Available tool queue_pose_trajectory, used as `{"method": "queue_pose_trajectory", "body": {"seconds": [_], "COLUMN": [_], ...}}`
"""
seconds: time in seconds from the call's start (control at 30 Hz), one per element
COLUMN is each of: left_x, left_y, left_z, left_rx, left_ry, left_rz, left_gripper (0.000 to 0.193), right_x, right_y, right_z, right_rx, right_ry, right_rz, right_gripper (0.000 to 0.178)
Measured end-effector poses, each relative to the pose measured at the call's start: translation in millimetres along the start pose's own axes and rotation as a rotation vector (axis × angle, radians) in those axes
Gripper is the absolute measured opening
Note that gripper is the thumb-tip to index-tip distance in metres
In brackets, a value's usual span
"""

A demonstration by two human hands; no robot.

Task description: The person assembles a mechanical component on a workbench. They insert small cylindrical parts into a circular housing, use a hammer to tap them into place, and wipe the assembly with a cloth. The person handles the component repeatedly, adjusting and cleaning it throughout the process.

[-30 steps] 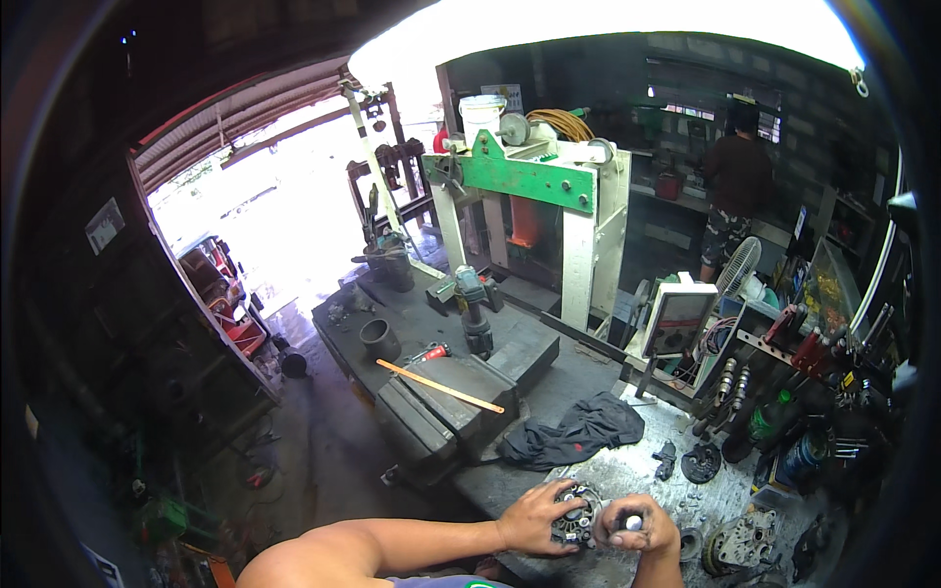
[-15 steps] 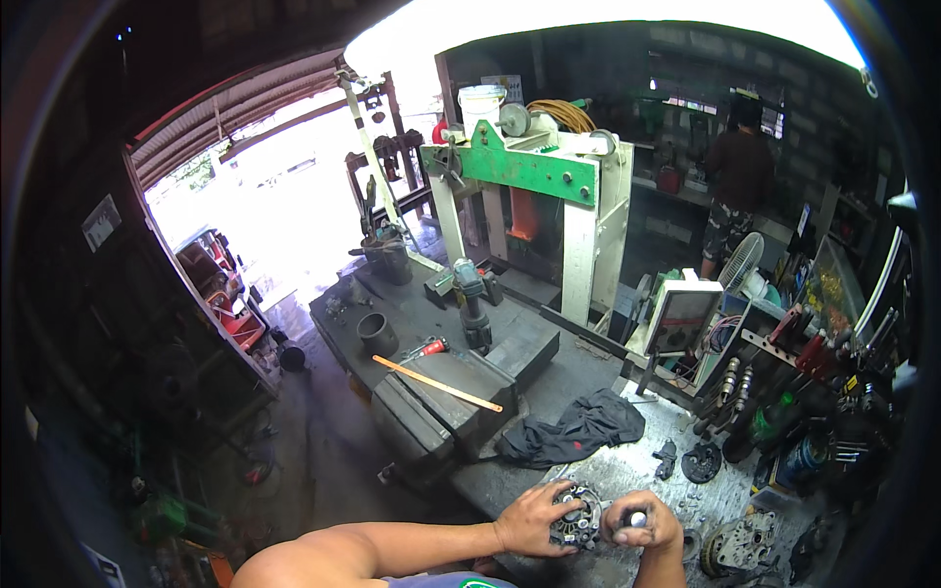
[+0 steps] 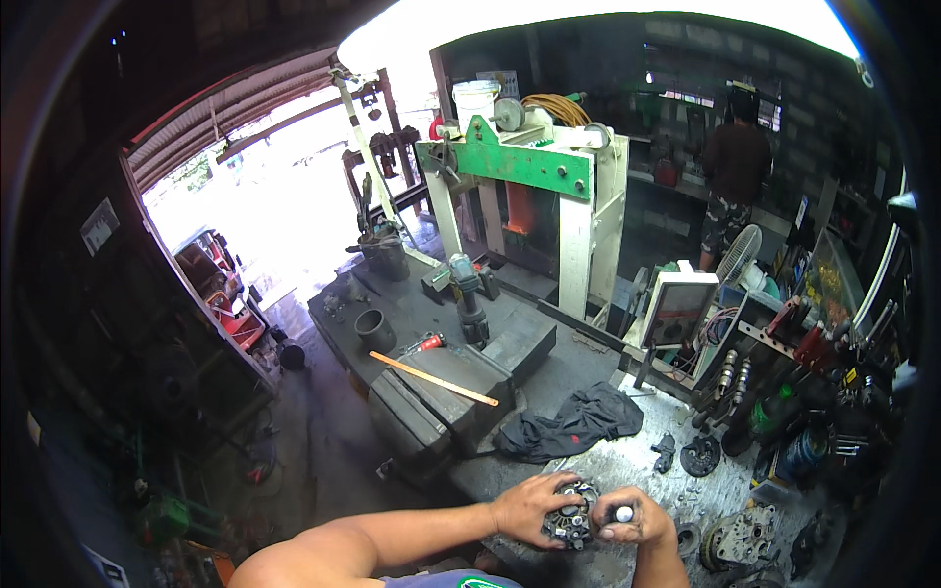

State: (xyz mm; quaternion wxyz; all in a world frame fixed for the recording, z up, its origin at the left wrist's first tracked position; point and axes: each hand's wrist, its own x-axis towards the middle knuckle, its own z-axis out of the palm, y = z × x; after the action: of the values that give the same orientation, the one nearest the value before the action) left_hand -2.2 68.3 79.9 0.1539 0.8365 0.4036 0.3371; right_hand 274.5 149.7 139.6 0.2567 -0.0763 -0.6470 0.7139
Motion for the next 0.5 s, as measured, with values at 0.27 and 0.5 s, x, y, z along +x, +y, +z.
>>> {"method": "queue_pose_trajectory", "body": {"seconds": [0.27, 0.5], "left_x": [-7, 8], "left_y": [12, -13], "left_z": [7, -5], "left_rx": [0.052, -0.048], "left_ry": [-0.027, -0.096], "left_rz": [-0.131, 0.049], "left_gripper": [0.088, 0.090], "right_x": [-17, -14], "right_y": [58, 9], "right_z": [104, 25], "right_rx": [-0.274, -0.026], "right_ry": [1.385, 0.153], "right_rz": [-0.405, -0.158], "right_gripper": [0.027, 0.036]}}
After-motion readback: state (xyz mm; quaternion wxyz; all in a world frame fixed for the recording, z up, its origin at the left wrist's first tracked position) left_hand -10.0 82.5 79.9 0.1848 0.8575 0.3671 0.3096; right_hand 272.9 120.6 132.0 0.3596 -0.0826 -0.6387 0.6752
